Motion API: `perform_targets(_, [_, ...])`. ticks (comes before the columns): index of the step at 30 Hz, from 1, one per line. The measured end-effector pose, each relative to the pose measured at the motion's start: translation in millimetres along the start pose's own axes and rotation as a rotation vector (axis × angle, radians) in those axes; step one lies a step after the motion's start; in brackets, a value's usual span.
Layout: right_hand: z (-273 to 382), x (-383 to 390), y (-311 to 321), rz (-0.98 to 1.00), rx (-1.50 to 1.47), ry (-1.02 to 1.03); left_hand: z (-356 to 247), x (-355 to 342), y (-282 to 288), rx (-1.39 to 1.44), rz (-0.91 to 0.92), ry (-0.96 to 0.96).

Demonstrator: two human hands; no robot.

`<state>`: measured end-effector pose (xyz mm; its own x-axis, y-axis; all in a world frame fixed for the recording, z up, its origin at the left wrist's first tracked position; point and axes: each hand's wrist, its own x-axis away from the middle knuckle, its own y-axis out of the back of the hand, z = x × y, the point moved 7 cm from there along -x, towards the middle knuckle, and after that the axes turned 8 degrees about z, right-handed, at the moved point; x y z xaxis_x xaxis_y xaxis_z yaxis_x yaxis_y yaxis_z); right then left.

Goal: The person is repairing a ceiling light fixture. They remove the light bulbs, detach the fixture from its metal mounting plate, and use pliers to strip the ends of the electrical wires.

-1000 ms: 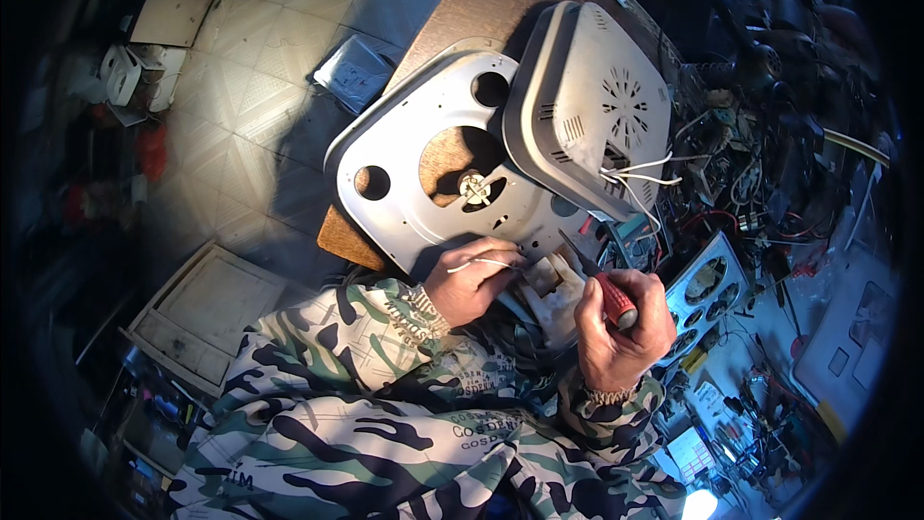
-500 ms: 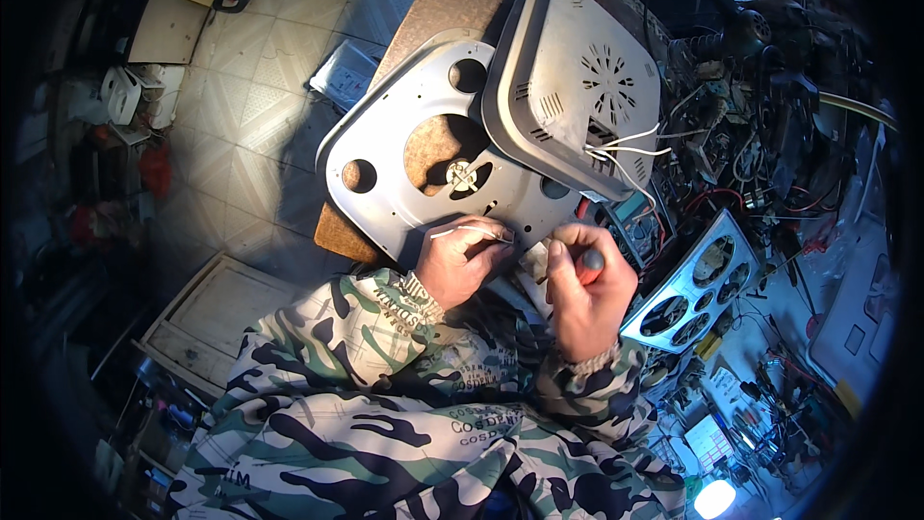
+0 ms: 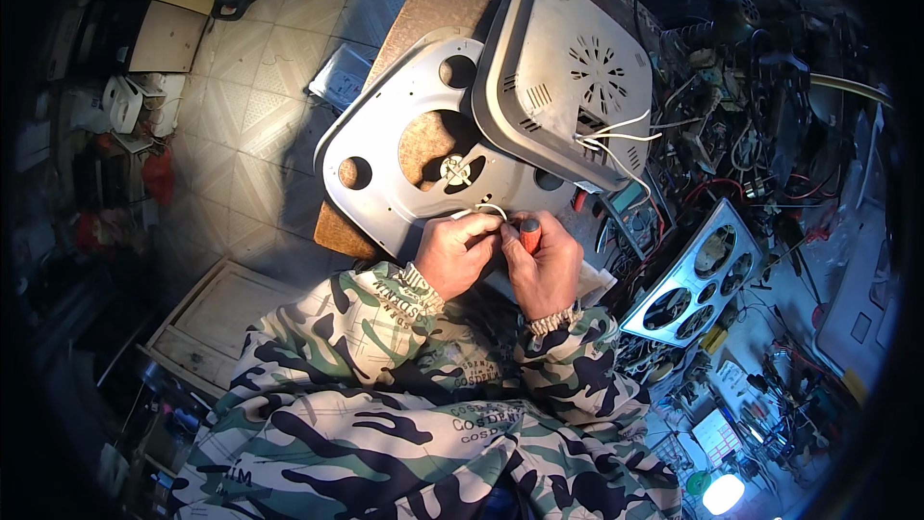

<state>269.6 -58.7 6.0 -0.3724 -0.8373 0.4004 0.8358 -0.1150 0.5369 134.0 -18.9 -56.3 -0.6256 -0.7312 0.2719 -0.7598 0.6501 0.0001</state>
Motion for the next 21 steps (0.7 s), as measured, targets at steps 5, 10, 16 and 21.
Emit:
perform_targets(5, [-12.0,4.2,3.0,-0.086,-0.094,-0.072,11.5,-3.4,-3.5,0.229,-0.101,0.090])
perform_targets(10, [-45.3,0.7,7.5,-0.131,-0.239,-0.149,16.0,-4.9,-2.6,0.322,-0.034,0.209])
perform_targets(16, [-57.9,5.4,2.4,-0.070,-0.684,-0.373,23.0,8.7,0.3,0.276,-0.041,0.204])
perform_targets(21, [-60.2,10.3,-1.2,-0.080,-0.714,-0.351,27.8,11.0,0.5,0.229,-0.028,0.247])
